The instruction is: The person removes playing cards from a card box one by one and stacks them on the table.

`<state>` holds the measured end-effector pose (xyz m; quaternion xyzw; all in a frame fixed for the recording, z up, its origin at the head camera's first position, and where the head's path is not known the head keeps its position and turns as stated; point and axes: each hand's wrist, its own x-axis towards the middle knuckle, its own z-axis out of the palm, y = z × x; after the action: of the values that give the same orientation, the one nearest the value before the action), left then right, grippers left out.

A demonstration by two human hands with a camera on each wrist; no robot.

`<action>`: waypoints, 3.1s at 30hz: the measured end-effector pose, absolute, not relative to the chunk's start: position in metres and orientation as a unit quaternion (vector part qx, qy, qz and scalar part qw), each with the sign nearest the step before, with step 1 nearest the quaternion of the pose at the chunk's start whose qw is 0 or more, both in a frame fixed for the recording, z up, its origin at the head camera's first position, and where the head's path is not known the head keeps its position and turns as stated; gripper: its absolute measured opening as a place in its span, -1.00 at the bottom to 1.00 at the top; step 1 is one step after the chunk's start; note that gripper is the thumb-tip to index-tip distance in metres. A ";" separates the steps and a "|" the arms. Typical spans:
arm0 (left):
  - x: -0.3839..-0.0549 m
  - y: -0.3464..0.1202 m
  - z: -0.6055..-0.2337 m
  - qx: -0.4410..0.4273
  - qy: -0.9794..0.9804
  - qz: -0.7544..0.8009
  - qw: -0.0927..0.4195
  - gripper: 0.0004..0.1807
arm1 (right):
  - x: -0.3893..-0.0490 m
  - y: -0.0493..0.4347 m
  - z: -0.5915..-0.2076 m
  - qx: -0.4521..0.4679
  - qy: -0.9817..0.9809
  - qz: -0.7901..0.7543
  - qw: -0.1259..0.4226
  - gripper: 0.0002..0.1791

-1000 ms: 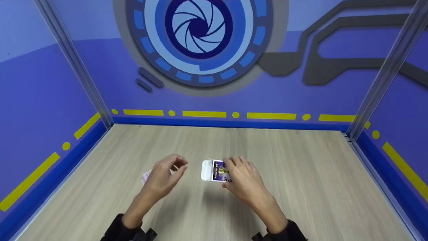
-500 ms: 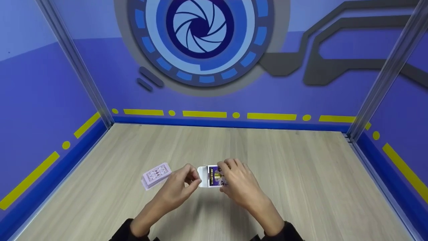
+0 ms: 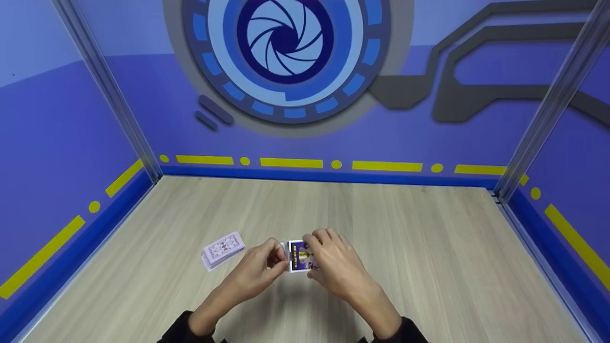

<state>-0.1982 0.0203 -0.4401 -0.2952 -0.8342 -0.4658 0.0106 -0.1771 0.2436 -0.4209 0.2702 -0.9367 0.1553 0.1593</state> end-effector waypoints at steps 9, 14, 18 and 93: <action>-0.202 0.018 -0.445 -0.261 -0.815 -0.518 0.005 -0.78 | -0.173 0.240 -0.417 0.265 -0.941 0.153 0.146 -0.19; -0.203 0.020 -0.447 -0.243 -0.816 -0.524 0.005 -0.75 | -0.172 0.239 -0.416 0.272 -0.939 0.150 0.148 -0.18; -0.203 0.022 -0.449 -0.236 -0.815 -0.530 0.013 -0.73 | -0.171 0.238 -0.416 0.276 -0.937 0.149 0.153 -0.19; -0.244 -0.082 -0.414 -0.105 -0.939 -0.303 0.123 -0.29 | -0.183 0.272 -0.411 0.186 -0.954 0.152 0.182 -0.21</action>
<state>-0.2443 -0.0816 -0.4138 -0.1046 -0.9392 -0.3030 0.1234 -0.1827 0.2721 -0.4106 0.1861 -0.9537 0.1516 0.1815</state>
